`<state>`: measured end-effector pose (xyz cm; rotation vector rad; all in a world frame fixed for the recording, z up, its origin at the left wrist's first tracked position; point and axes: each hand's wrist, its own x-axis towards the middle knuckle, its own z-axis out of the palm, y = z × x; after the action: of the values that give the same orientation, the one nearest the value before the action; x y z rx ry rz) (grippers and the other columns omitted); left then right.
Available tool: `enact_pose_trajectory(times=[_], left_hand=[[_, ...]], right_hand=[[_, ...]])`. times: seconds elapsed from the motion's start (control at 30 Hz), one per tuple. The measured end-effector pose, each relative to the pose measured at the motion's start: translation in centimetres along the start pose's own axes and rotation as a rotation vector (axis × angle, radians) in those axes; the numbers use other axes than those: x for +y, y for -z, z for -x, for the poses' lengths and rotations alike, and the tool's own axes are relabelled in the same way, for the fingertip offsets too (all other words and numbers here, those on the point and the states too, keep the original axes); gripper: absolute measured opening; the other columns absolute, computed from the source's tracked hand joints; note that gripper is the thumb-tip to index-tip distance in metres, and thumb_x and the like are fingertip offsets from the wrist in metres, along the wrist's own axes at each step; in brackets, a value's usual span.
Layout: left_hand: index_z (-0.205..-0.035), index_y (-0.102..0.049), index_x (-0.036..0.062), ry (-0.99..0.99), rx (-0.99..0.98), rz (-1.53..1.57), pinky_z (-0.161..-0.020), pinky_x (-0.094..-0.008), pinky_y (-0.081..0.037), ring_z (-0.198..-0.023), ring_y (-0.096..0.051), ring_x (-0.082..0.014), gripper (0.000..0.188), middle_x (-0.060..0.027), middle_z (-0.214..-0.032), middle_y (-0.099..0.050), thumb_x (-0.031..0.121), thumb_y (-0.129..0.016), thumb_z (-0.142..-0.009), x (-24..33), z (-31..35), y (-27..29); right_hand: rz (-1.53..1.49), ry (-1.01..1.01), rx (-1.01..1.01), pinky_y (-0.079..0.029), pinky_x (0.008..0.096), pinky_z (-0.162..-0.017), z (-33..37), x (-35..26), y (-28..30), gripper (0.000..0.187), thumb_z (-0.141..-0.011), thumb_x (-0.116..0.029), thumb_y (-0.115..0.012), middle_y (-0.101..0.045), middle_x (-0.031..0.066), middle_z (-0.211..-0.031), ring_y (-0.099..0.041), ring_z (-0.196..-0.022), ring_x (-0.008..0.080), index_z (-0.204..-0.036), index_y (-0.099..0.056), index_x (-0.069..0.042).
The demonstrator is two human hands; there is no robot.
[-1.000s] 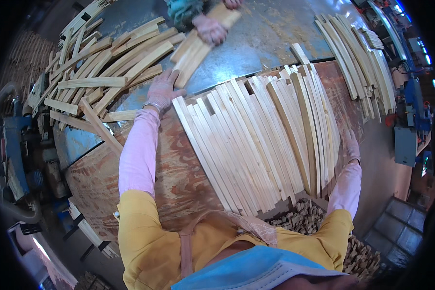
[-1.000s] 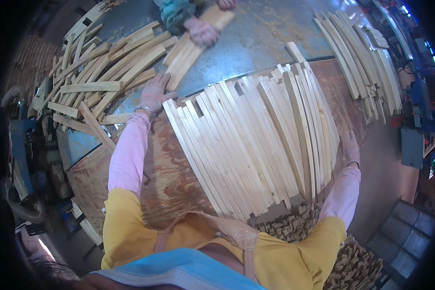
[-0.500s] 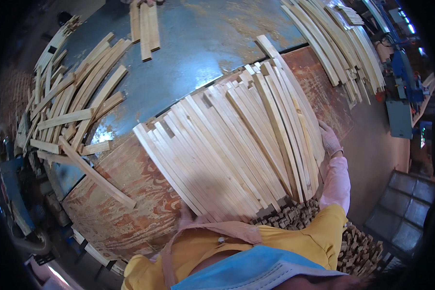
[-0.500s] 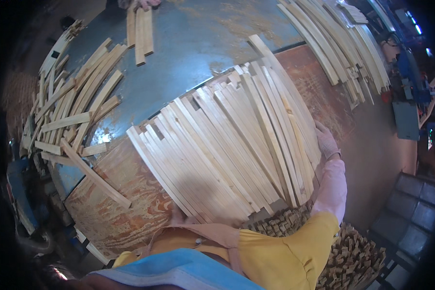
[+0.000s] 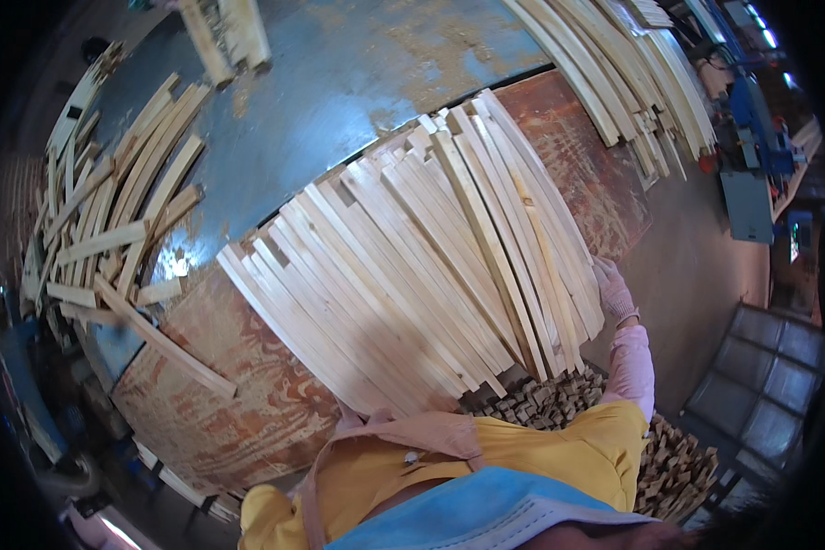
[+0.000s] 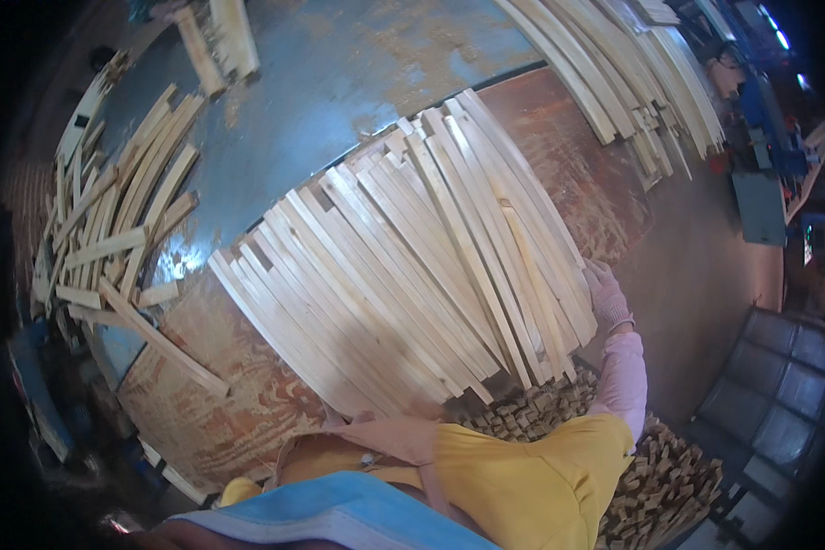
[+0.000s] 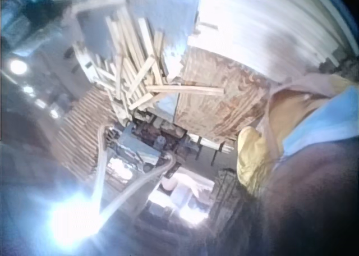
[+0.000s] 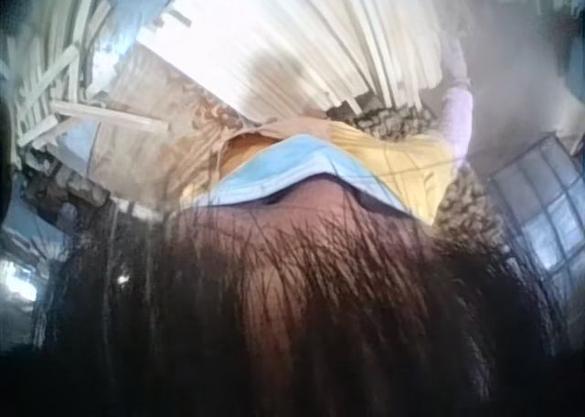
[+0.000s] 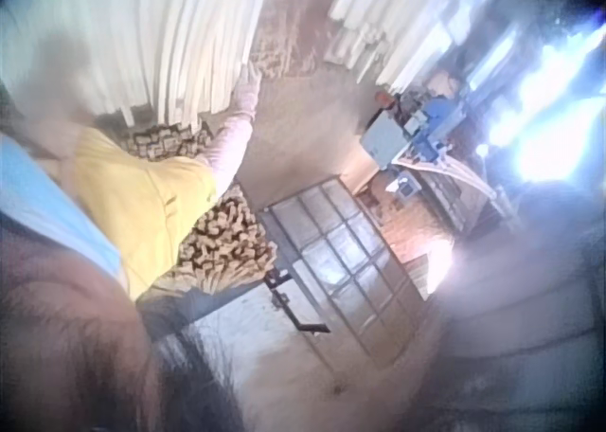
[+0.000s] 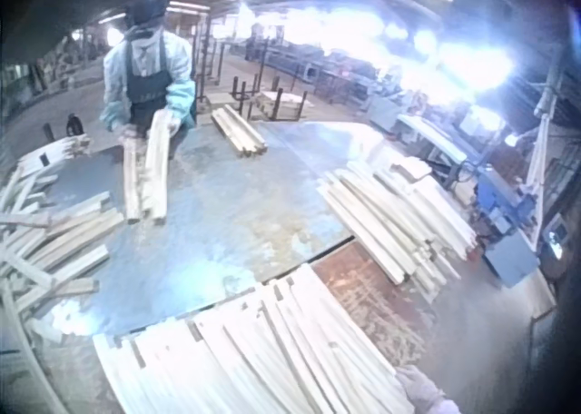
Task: The person sorts and stacks wooden slats on a large wooden table, moving them from piles and aligning them together by hand.
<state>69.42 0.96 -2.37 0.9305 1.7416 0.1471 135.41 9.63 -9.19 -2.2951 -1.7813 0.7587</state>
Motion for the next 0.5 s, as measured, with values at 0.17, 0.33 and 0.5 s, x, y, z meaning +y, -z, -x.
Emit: enact_pose_trajectory(times=[0.17, 0.33, 0.5], left_hand=[[-0.151, -0.036, -0.0002, 0.015, 0.067, -0.002, -0.071, -0.0432, -0.060, -0.076, -0.075, -0.0305, 0.080, -0.0158, -0.088, -0.076, 0.029, -0.074, -0.087, 1.0, 1.2, -0.5], [-0.157, -0.027, -0.0028, -0.034, 0.103, -0.087, -0.066, -0.0437, -0.060, -0.072, -0.076, -0.0327, 0.094, -0.0170, -0.085, -0.077, 0.032, -0.076, -0.086, 1.8, -0.3, 0.7], [-0.160, -0.022, 0.0009, -0.010, 0.033, -0.180, -0.078, -0.0474, -0.060, -0.090, -0.075, -0.0396, 0.100, -0.0213, -0.101, -0.076, 0.041, -0.078, -0.087, 2.9, -5.9, 4.1]], right_hand=[[-0.500, -0.259, -0.126, -0.042, 0.0329, -0.113, -3.0, -6.0, 0.5, 0.050, -0.107, -0.031, -0.058, -0.064, 0.0172, -0.142, -0.058, -0.133, 0.0239, -0.149, -0.057, -0.003], [-0.441, -0.209, -0.165, -0.045, 0.0305, -0.109, -4.4, -8.7, 2.2, 0.050, -0.108, -0.028, -0.058, -0.065, 0.0112, -0.141, -0.060, -0.127, 0.0180, -0.148, -0.057, 0.001], [-0.713, -0.320, -0.153, -0.047, 0.0313, -0.106, -8.6, -11.4, 2.4, 0.052, -0.107, -0.033, -0.058, -0.068, 0.0117, -0.137, -0.062, -0.123, 0.0182, -0.143, -0.060, 0.004]])
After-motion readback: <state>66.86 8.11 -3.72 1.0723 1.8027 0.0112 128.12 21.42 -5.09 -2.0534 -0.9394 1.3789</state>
